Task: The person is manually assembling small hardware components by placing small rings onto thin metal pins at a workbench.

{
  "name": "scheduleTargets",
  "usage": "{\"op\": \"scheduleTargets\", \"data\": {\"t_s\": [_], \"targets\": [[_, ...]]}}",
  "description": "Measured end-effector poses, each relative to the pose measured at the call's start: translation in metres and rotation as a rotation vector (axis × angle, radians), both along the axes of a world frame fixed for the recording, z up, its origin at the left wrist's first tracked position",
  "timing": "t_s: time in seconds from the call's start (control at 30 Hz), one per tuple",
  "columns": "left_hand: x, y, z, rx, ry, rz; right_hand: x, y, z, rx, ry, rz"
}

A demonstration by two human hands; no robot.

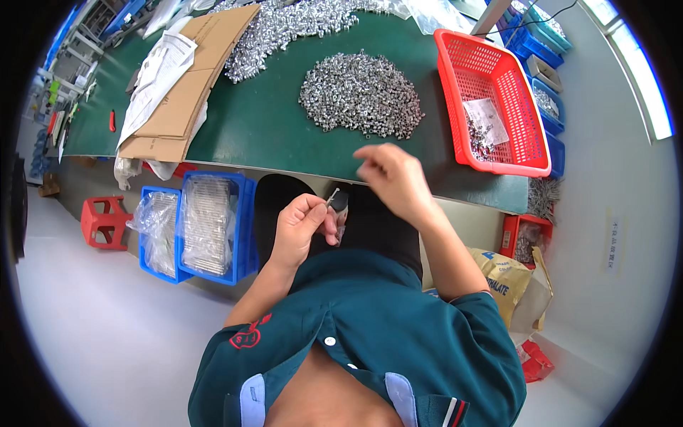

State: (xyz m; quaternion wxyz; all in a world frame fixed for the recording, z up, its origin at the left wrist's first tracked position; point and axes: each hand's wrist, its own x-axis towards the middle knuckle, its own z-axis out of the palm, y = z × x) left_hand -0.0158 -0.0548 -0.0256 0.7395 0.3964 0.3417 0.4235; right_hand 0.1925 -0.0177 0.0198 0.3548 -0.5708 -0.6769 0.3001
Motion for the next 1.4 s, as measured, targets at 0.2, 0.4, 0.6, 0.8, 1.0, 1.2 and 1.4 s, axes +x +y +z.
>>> {"op": "scheduleTargets", "data": {"t_s": [0.2,0.4,0.6,0.8,1.0,1.2,1.4], "targets": [[0.001,0.002,-0.001,-0.008,0.002,0.022,0.015,0.029,-0.029,0.304,-0.308,-0.182],[-0.001,0.001,-0.001,-0.010,0.016,0.020,0.013,0.033,-0.031,0.355,-0.399,-0.146],[0.000,0.003,-0.003,0.000,0.011,0.025,0.011,0.026,-0.027,0.302,-0.355,-0.133],[-0.001,0.005,-0.003,-0.003,0.023,0.036,0.008,0.023,-0.027,0.272,-0.307,-0.091],[0.001,0.006,-0.002,0.004,0.024,0.053,-0.011,-0.002,-0.011,-0.424,0.615,0.076],[0.001,0.004,-0.002,0.038,0.069,0.048,-0.017,-0.009,-0.006,-0.427,0.635,0.100],[-0.001,0.001,0.002,0.067,0.142,0.044,-0.014,-0.013,0.008,-0.286,0.360,0.163]]}}
